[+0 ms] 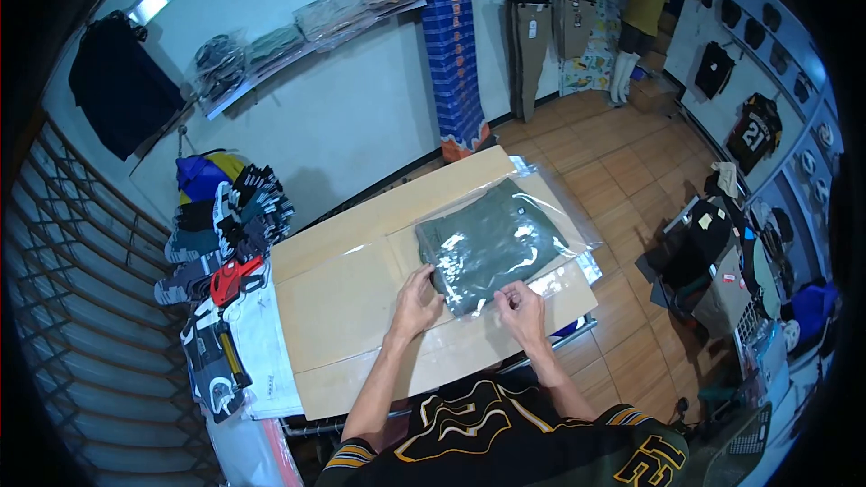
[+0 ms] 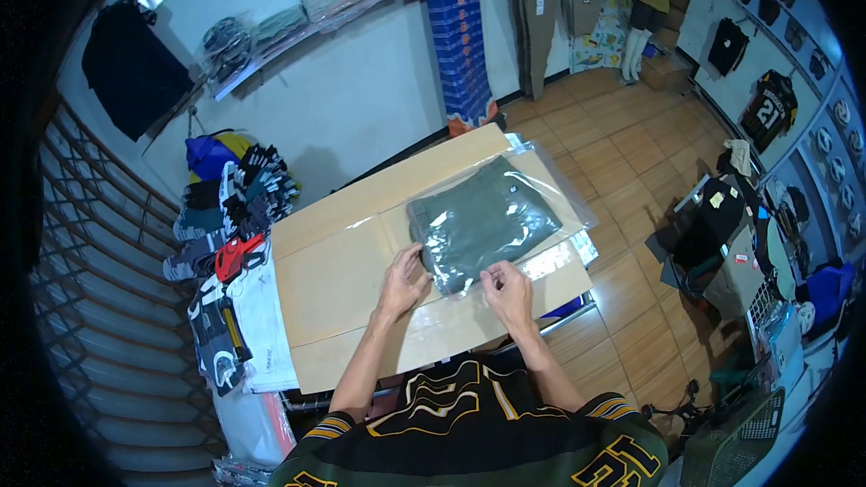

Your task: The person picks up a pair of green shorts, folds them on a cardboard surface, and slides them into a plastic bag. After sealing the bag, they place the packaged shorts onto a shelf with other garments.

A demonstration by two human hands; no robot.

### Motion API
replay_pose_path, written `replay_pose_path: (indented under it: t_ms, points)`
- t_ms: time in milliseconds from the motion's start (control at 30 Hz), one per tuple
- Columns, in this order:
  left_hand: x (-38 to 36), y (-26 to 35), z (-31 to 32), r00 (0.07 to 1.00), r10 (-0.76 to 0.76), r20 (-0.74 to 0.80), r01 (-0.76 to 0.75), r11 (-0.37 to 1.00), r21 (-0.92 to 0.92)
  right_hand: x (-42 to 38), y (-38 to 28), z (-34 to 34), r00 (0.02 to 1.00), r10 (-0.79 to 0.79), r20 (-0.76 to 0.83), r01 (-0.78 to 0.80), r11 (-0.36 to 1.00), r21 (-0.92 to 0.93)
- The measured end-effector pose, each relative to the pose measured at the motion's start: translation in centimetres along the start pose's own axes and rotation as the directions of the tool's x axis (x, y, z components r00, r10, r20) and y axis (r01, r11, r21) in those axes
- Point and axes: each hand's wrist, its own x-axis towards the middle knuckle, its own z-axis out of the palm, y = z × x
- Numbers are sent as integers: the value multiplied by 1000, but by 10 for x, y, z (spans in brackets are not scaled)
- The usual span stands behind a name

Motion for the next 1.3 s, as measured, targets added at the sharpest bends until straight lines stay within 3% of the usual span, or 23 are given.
replay_pose_path:
  t_ms: [133,233,333,567,633,700,867,933,1000,1067,1300]
  points:
    - [28,0,28,993,-105,-61,93,980,-178,15,25,-43,995,51,-83,-54,998,-31]
    - [45,9,46,995,-53,-84,47,996,-70,32,54,-78,980,22,-198,-29,999,-31]
    - [59,16,56,990,141,28,-142,921,364,47,70,-101,969,61,-241,-62,998,1]
    - [56,22,58,972,233,21,-225,903,366,97,77,-137,961,31,-276,-54,996,-77]
    - [46,20,60,978,172,-114,-125,934,335,116,86,-142,963,-14,-269,-23,991,-132]
    - [37,22,59,963,162,-217,-78,934,350,137,88,-145,943,-179,-282,85,945,-316]
    - [8,17,54,855,124,-504,84,925,370,196,105,-139,992,2,-126,-12,996,-83]
    - [3,25,56,823,114,-557,101,935,341,222,117,-133,975,215,65,-215,977,0]
    - [0,27,58,792,105,-602,125,936,328,240,118,-128,969,200,147,-208,977,39]
    - [2,27,59,772,97,-629,136,940,313,256,117,-125,891,281,356,-320,946,53]
    - [5,26,61,735,95,-671,170,932,319,273,130,-116,851,247,464,-357,920,164]
